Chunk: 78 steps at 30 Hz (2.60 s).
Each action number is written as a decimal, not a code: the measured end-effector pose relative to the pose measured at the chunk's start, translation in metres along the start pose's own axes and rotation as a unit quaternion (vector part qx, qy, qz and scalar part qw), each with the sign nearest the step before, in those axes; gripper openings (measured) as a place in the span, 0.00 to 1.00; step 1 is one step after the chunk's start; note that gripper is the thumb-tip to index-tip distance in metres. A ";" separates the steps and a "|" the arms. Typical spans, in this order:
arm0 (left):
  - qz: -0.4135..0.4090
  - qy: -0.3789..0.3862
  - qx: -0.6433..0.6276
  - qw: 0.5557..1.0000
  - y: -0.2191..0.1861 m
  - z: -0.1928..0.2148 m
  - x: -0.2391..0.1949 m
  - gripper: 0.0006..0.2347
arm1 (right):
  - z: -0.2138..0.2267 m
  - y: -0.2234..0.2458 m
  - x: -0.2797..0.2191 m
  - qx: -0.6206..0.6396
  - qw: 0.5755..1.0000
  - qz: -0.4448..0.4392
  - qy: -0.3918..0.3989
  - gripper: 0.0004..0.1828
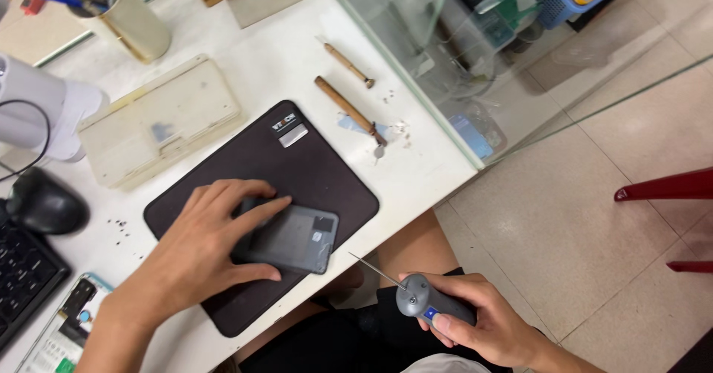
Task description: The person uses a precision screwdriver to remove screws from the back of a smartphone placed on a work mat. They repeatedly unscrew, remove, and set aside screws while holding the phone steady with the other hand.
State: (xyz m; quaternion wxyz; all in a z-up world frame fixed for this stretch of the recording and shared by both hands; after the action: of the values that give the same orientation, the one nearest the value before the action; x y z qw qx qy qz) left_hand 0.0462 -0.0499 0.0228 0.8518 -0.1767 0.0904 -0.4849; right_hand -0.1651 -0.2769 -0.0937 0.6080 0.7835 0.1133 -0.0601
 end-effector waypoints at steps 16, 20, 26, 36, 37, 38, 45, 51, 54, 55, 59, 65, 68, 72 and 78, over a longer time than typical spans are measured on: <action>-0.045 0.020 0.069 0.996 -0.039 0.005 0.011 0.31 | 0.039 0.057 0.033 -0.392 0.903 0.173 0.021 0.33; -0.057 -0.001 0.085 0.995 -0.042 0.005 0.005 0.31 | 0.051 0.071 0.050 -0.563 0.818 0.089 0.081 0.41; -0.075 -0.023 0.084 0.993 -0.043 0.005 0.003 0.30 | 0.056 0.071 0.065 -0.637 0.754 0.044 0.151 0.44; -0.065 -0.029 0.046 0.996 -0.027 -0.012 -0.004 0.29 | 0.074 0.045 0.062 -0.696 0.686 0.009 0.212 0.43; -0.068 -0.035 0.047 0.996 -0.027 -0.011 -0.004 0.29 | 0.075 0.042 0.062 -0.699 0.682 0.010 0.213 0.43; -0.068 -0.035 0.046 0.996 -0.027 -0.010 -0.004 0.29 | 0.076 0.041 0.062 -0.699 0.682 0.012 0.214 0.43; -0.069 -0.046 0.036 0.996 -0.027 -0.010 -0.004 0.29 | 0.079 0.032 0.054 -0.713 0.662 -0.017 0.232 0.44; -0.068 -0.054 0.035 0.996 -0.027 -0.013 -0.005 0.29 | 0.080 0.028 0.052 -0.715 0.652 -0.038 0.250 0.45; -0.066 -0.053 0.033 0.996 -0.026 -0.014 -0.004 0.29 | 0.081 0.025 0.050 -0.715 0.651 -0.048 0.251 0.45; -0.065 -0.051 0.031 0.996 -0.025 -0.015 -0.005 0.29 | 0.080 0.025 0.050 -0.713 0.654 -0.043 0.250 0.45; -0.062 -0.047 0.030 0.996 -0.025 -0.015 -0.005 0.29 | 0.080 0.026 0.048 -0.703 0.669 -0.030 0.241 0.45; -0.064 -0.049 0.033 0.996 -0.025 -0.014 -0.005 0.29 | 0.080 0.025 0.048 -0.714 0.658 -0.015 0.239 0.45; -0.065 -0.048 0.031 0.996 -0.024 -0.015 -0.005 0.29 | 0.079 0.026 0.048 -0.709 0.666 -0.016 0.231 0.45; -0.065 -0.046 0.033 0.996 -0.025 -0.015 -0.005 0.29 | 0.076 0.026 0.048 -0.700 0.677 -0.025 0.226 0.45; -0.066 -0.048 0.036 0.996 -0.025 -0.015 -0.005 0.29 | 0.073 0.027 0.050 -0.699 0.679 -0.042 0.222 0.45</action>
State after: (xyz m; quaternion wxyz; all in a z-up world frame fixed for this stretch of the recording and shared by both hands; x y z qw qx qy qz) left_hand 0.0194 -0.0605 0.0183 0.8268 -0.1750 0.0197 -0.5342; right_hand -0.1072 -0.3484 -0.0982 0.9326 0.1157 0.2868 0.1863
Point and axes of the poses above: each hand's wrist, its own x-axis towards the middle knuckle, its own z-axis out of the back of the hand, y = z × x, the point moved 6 cm from there along x, towards the middle knuckle, and after that the axes turned 6 degrees about -y, right-handed, at the moved point
